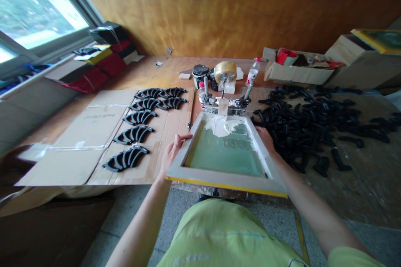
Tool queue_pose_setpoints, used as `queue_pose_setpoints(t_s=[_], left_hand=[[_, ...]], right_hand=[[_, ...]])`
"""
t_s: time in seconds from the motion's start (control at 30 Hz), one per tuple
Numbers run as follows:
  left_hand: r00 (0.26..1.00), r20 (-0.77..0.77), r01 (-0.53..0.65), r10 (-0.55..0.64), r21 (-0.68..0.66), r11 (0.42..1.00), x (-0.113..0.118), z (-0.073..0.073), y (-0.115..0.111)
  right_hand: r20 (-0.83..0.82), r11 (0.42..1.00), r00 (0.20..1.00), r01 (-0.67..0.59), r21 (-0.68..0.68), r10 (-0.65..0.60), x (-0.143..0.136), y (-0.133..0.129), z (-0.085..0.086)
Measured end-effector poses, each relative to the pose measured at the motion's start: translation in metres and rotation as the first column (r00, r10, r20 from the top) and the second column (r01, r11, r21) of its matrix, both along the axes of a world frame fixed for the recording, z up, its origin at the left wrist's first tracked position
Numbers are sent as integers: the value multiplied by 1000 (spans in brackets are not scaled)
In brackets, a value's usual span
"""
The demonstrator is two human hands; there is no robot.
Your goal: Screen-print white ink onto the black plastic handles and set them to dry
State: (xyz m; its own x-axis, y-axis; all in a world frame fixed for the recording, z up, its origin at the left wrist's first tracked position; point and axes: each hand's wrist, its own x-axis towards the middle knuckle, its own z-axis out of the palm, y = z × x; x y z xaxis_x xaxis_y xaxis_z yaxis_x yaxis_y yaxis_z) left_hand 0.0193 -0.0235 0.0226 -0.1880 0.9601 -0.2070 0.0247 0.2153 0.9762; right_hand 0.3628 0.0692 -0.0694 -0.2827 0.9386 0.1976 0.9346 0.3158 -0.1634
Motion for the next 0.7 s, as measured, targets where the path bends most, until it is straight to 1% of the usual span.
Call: queue_pose_setpoints(t_s=[0.03, 0.07, 0.1, 0.13, 0.17, 0.2, 0.23, 0.3, 0.33, 0.4, 0.47, 0.5, 0.53, 0.6, 0.67, 0.7], left_hand=[[1000, -10, 21, -21, -63, 998, -2, -13, -8], [999, -7, 43, -44, -108, 993, -3, -27, -14], [998, 11, 58, -57, -138, 989, -3, -43, -19], [998, 33, 67, -62, -156, 985, -3, -59, -21], [997, 49, 71, -63, -167, 983, -3, -76, -22], [997, 53, 71, -63, -172, 983, -3, -91, -22], [997, 45, 71, -64, -172, 983, -3, -105, -21], [997, 13, 78, -77, -160, 984, -5, -125, -19], [996, -2, 88, -89, -152, 984, -6, -132, -18], [994, -16, 103, -107, -145, 984, -8, -138, -18], [994, -21, 104, -108, -151, 983, -10, -139, -18], [994, -21, 100, -104, -155, 983, -10, -139, -18], [995, -18, 97, -101, -159, 983, -10, -139, -19], [996, -13, 87, -91, -162, 983, -9, -138, -19], [996, -22, 80, -84, -154, 985, -9, -138, -20], [996, -29, 79, -84, -148, 986, -9, -138, -20]], right_hand=[[-30, 998, 998, 47, 41, -46, 3, 8, 8], [-80, 994, 995, 67, 90, -60, 0, 18, 17], [-130, 988, 991, 60, 145, -41, -8, 27, 25], [-158, 980, 987, 24, 197, 8, -22, 37, 34], [-160, 972, 984, -39, 233, 78, -38, 46, 41], [-136, 965, 980, -108, 238, 143, -56, 55, 47], [-104, 963, 976, -164, 213, 190, -73, 62, 50], [-38, 968, 971, -231, 102, 236, -100, 70, 52], [-7, 969, 970, -243, 37, 243, -108, 71, 50], [41, 966, 966, -253, -51, 255, -113, 64, 42], [71, 949, 948, -305, -77, 310, -107, 47, 35], [77, 931, 929, -356, -78, 362, -102, 37, 32], [79, 904, 902, -419, -80, 425, -95, 26, 31], [66, 831, 830, -548, -92, 554, -83, 11, 34], [29, 765, 767, -634, -118, 640, -75, 6, 40], [7, 750, 756, -648, -134, 655, -73, 7, 44]])
